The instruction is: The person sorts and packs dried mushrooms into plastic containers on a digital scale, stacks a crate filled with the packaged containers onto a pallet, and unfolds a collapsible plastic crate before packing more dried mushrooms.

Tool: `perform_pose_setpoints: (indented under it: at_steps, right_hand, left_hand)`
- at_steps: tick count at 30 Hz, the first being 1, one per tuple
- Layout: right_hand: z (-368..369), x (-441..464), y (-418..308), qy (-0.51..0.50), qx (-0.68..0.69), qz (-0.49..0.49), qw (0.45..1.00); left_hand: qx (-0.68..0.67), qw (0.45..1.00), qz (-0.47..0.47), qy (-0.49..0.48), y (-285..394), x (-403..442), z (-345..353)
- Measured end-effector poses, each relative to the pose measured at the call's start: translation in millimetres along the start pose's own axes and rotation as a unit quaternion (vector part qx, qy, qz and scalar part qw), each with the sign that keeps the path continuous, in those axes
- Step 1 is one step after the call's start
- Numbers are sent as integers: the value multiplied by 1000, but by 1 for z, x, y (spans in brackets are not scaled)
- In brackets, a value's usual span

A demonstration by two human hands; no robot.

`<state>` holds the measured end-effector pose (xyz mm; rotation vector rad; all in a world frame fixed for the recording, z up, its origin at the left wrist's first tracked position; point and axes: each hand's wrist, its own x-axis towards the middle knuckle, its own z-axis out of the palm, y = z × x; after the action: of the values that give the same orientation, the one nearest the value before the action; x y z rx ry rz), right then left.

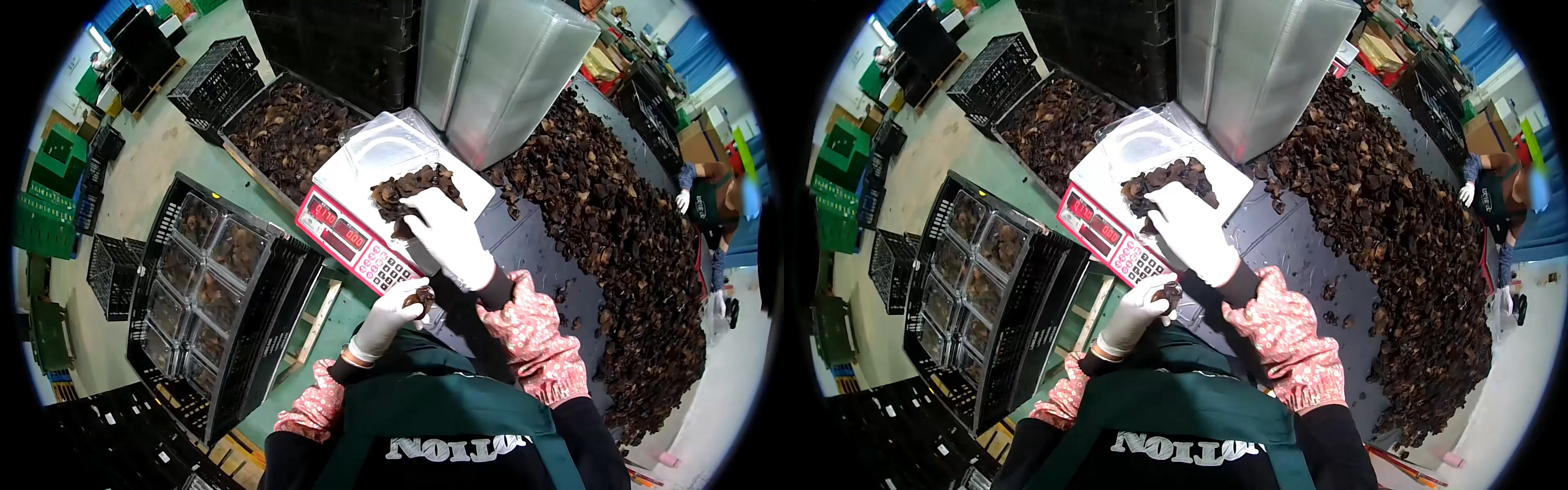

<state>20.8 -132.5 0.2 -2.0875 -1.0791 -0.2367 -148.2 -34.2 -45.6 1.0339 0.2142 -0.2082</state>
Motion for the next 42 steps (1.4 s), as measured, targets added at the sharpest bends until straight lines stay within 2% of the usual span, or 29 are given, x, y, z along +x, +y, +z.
perform_pose_setpoints:
  at_steps: [2,6,10,11,13,14,15,17,19,21,22,25,26,27,29,30,31,32,33,35,37,39,40,41,42]
  right_hand:
    - [16,-1,8,-37,-67,-44,996]
    - [2,-5,11,-53,15,-8,998]
    - [-16,-11,17,-50,140,99,984]
    - [-22,-13,14,-49,142,100,984]
    - [-37,-13,-2,-50,192,212,957]
    - [-41,-14,-6,-52,217,265,938]
    - [-38,-16,-4,-52,221,264,937]
    - [-20,-23,10,17,126,109,986]
    - [-11,-18,8,5,52,20,998]
    - [7,-9,7,30,-90,-89,992]
    - [7,-8,7,-37,-70,-25,997]
    - [-10,-14,12,7,-46,-43,998]
    - [-23,-21,10,20,-5,-17,1000]
    - [-35,-31,6,36,116,93,988]
    - [-64,-50,4,56,230,217,947]
    - [-68,-70,21,59,167,231,957]
    - [-79,-80,12,50,195,326,924]
    - [-79,-100,18,48,293,390,872]
    - [-80,-119,22,19,321,393,862]
    - [-68,-161,24,29,443,426,789]
    - [-61,-186,20,68,465,450,759]
    - [-62,-200,16,99,462,446,760]
    - [-61,-204,17,133,452,441,764]
    - [-61,-208,17,167,441,435,767]
    - [-62,-208,15,178,439,414,777]
  left_hand:
    - [-23,1000,0,2,-10,8,-14]
    - [-16,1000,10,15,0,-2,-10]
    - [-15,1000,-5,5,-5,9,-7]
    - [-12,1000,-6,6,-5,11,-2]
    - [87,996,14,-25,-2,15,10]
    - [59,997,-17,-47,0,15,15]
    - [24,997,-44,-59,-2,17,21]
    - [1,996,-37,-81,-17,28,23]
    - [-12,995,-49,-92,-22,30,31]
    - [-74,991,-63,-90,-27,32,35]
    - [-52,990,-76,-104,-28,32,32]
    - [-43,994,-54,-86,-32,32,30]
    - [-53,995,-40,-80,-29,30,31]
    - [-72,994,-35,-78,-31,31,28]
    - [-115,989,8,-89,-31,32,28]
    - [-114,990,10,-87,-31,33,28]
    - [-98,992,14,-83,-31,34,31]
    - [-82,993,17,-79,-32,36,34]
    - [-41,997,25,-55,-40,35,38]
    - [42,990,119,-64,-39,38,55]
    - [7,994,84,-77,-48,45,60]
    - [104,986,95,-94,-58,55,60]
    - [-47,992,1,-120,-64,57,62]
    - [-123,982,-80,-117,-69,57,63]
    - [-168,973,-86,-133,-79,59,62]
